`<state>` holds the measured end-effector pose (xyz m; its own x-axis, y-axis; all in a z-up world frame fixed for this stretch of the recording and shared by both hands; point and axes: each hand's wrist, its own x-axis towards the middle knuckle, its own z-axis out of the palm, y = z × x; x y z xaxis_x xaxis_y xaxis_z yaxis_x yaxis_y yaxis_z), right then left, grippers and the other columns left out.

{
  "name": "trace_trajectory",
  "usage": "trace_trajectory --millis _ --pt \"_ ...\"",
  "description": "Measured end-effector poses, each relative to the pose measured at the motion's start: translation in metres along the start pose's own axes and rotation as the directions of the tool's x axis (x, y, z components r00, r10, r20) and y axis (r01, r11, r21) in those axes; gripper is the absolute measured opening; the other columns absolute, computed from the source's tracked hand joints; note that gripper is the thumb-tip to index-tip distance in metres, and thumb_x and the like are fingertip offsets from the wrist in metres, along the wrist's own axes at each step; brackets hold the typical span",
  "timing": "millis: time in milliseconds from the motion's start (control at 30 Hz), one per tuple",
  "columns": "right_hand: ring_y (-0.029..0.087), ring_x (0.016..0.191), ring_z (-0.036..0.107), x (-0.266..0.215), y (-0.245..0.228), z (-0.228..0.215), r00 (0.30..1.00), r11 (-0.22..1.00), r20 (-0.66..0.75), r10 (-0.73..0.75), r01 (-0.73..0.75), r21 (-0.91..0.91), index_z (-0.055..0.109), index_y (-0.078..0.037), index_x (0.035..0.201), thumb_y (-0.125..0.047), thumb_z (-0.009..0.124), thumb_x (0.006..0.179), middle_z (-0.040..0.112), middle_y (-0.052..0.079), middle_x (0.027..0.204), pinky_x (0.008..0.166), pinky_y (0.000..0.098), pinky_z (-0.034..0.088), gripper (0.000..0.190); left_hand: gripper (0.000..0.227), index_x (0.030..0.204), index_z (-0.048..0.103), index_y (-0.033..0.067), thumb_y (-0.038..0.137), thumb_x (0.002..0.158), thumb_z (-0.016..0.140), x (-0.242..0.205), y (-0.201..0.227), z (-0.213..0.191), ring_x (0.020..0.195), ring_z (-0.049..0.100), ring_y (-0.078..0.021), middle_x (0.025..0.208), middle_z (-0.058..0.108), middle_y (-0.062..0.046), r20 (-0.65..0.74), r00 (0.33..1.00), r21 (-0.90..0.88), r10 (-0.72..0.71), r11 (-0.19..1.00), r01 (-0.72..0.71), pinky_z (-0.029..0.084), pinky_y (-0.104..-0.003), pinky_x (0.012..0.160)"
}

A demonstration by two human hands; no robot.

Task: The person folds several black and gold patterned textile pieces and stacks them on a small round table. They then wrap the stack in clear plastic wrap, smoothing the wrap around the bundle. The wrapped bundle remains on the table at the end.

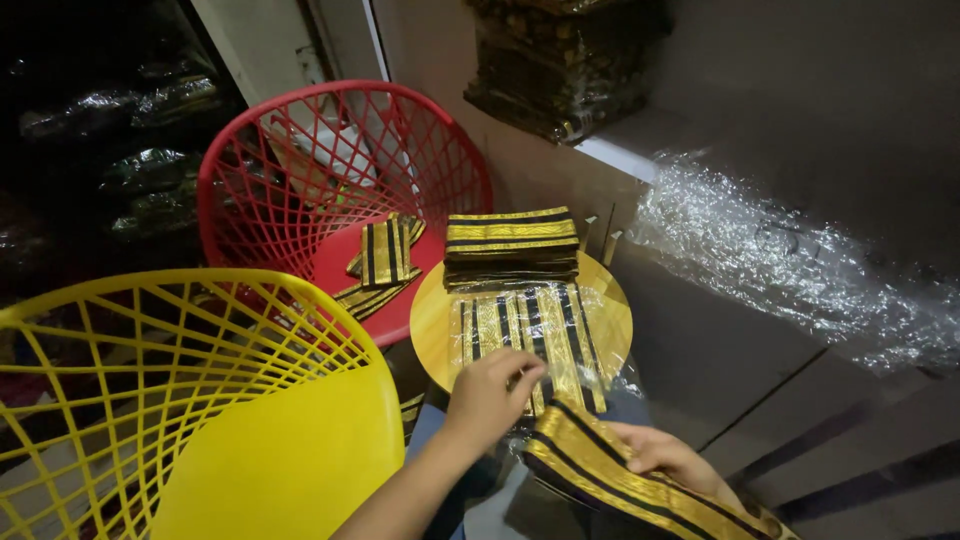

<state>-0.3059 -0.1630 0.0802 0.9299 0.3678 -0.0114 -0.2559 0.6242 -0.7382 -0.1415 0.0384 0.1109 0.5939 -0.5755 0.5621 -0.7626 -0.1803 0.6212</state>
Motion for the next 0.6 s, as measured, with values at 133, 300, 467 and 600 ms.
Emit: trace_trajectory --millis 133,300,467,600 --pt "0.022 0.130 0.062 0.020 0.058 -0.111 0.986 0.995 -0.132 0.098 -0.093 0.040 0.040 0.012 0.147 -0.014 0.064 0.075 0.064 0.019 0.142 0.114 0.0326 0.043 0.080 0.014 0.095 0.078 0.0102 0.023 0.092 0.074 0.009 0.016 -0.009 0.083 0.073 -0.0271 0.092 0.076 -0.007 -0.050 0.998 -0.022 0.041 0.999 -0.042 0.058 -0.037 0.073" --pt "0.027 0.098 0.068 0.042 0.092 -0.155 0.808 0.999 -0.587 -0.053 0.045 -0.029 0.044 0.007 0.150 -0.019 0.062 0.098 0.067 0.020 0.119 0.083 0.0408 0.057 0.061 0.013 0.098 0.079 0.0127 0.022 0.090 0.076 0.003 0.031 -0.005 0.079 0.072 -0.0228 0.093 0.075 -0.006 0.057 0.997 -0.028 0.059 0.998 -0.058 0.059 -0.035 0.070" --pt "0.021 0.099 0.069 0.086 0.070 -0.127 0.770 0.951 -0.598 -0.223 0.037 -0.307 0.035 -0.009 0.156 -0.017 0.064 0.092 0.070 0.017 0.122 0.080 0.0324 0.057 0.070 0.011 0.095 0.077 0.0116 0.021 0.090 0.078 -0.019 0.025 0.005 0.086 0.072 -0.0259 0.095 0.075 -0.006 0.101 0.960 -0.073 0.263 0.964 -0.256 0.059 -0.036 0.076" --pt "0.017 0.102 0.068 0.129 0.073 -0.157 0.764 0.904 -0.594 -0.253 -0.032 -0.425 0.045 0.004 0.153 -0.024 0.065 0.097 0.070 0.016 0.126 0.084 0.0297 0.057 0.066 0.012 0.096 0.078 0.0126 0.023 0.090 0.079 -0.030 0.032 0.002 0.086 0.072 -0.0265 0.092 0.074 -0.005 0.192 0.947 -0.135 0.257 0.963 -0.234 0.058 -0.037 0.075"
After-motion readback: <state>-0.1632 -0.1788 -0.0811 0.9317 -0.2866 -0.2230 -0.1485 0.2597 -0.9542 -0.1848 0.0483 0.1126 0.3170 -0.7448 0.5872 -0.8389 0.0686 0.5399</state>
